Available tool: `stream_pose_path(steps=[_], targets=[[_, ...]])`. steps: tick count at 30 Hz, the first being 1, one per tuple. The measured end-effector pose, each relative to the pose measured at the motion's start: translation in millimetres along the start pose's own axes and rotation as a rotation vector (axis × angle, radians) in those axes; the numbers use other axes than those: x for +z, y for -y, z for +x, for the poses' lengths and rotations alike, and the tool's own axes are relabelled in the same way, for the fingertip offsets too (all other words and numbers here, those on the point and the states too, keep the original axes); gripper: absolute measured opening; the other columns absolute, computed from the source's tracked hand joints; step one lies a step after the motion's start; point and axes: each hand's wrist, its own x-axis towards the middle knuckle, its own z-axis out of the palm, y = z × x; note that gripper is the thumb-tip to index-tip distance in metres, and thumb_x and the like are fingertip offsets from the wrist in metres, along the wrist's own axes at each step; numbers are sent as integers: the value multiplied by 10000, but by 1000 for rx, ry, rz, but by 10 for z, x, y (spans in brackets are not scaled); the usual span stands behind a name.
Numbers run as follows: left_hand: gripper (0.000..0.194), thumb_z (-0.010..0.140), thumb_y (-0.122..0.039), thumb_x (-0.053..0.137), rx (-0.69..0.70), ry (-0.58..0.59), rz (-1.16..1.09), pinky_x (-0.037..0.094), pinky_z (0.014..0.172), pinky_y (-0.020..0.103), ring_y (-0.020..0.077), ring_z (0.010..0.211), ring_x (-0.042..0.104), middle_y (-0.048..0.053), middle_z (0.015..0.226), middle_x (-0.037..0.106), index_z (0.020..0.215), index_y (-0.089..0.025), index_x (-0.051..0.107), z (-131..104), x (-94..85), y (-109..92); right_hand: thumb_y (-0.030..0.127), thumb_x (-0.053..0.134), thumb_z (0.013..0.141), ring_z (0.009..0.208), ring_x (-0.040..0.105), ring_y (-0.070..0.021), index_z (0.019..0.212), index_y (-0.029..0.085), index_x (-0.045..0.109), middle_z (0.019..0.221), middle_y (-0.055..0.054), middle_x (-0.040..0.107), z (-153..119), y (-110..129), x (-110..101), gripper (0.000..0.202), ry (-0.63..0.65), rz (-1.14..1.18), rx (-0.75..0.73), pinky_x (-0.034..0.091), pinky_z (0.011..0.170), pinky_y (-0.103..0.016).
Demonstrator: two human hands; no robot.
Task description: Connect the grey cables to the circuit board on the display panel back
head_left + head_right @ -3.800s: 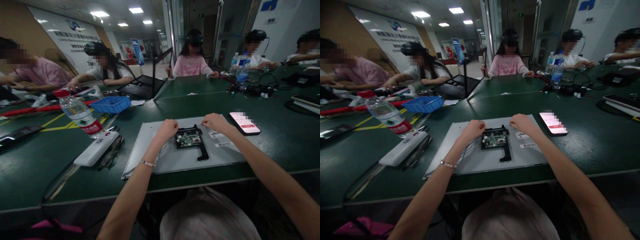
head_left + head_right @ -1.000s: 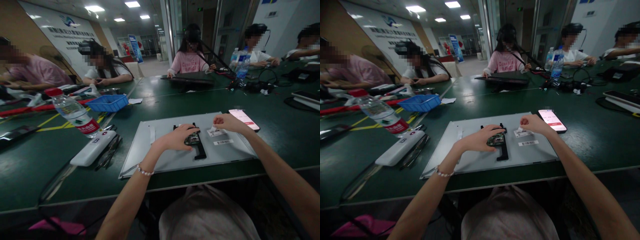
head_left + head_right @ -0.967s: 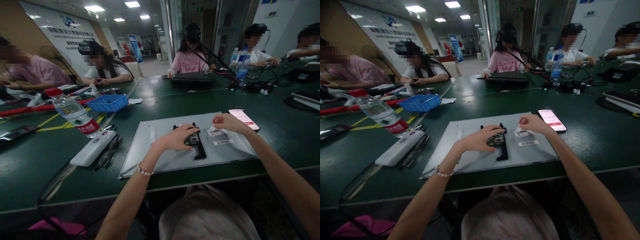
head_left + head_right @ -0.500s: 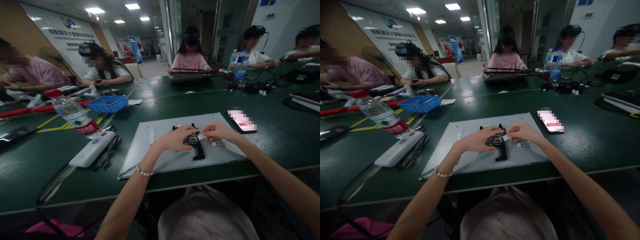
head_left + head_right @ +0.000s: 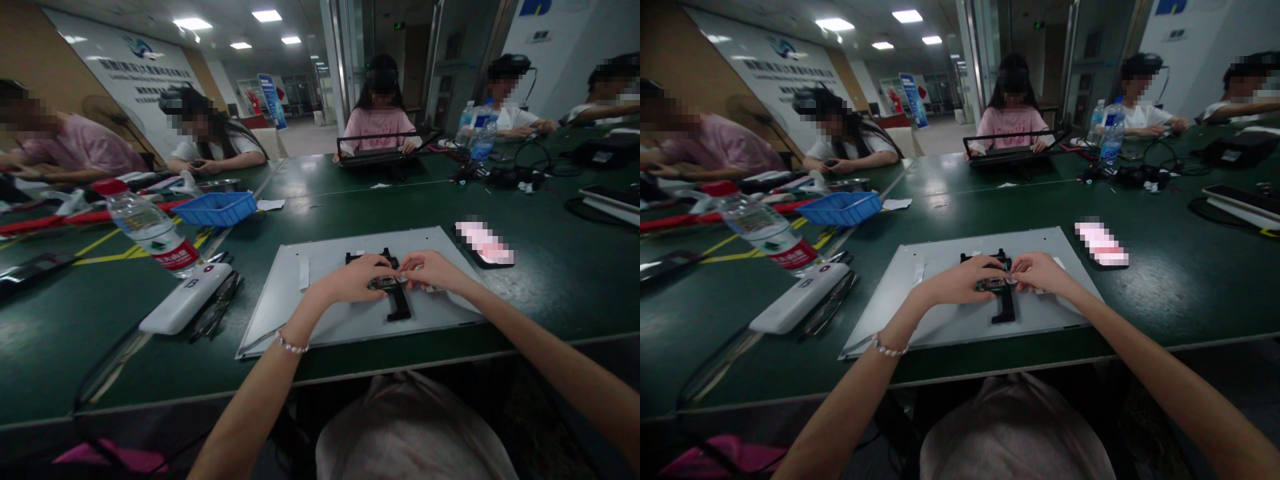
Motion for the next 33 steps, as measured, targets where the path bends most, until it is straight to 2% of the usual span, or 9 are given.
stream_pose_path(steps=[5,11,20,29,33], targets=[[442,814,-240,571,10,-2,-5,374,1022,412,257,1198,475,93,1292,519,1255,-232,541,18,13,-20,284,641,745,558,635,-134,837,187,658,780,-33,696,5,-26,-28,135,-2,-157,-117,487,547,-246],[426,808,-216,553,16,-8,3,366,1030,396,254,1195,470,96,1277,518,1234,-220,546,25,30,-38,304,641,738,672,629,-167,805,205,696,764,-30,702,-5,-21,-35,132,-83,-375,-229,461,623,-273],[428,797,-200,533,12,-9,41,361,1032,382,254,1178,467,100,1264,488,1225,-214,542,38,39,-81,269,624,736,633,586,-147,825,192,709,717,-14,684,-22,-2,-40,145,-67,-441,-249,433,628,-268],[457,769,-217,544,-13,-18,96,338,1038,432,284,1191,434,107,1265,466,1226,-225,523,49,81,-99,270,635,739,672,565,-150,838,202,710,846,-37,682,-6,-23,-79,141,-81,-522,-312,427,668,-284],[558,764,-238,560,-21,-25,82,331,1042,444,291,1214,424,106,1295,461,1313,-236,458,29,-10,-97,281,634,735,656,560,-143,820,203,701,833,-27,675,-16,-16,-84,134,-79,-456,-270,429,655,-276]])
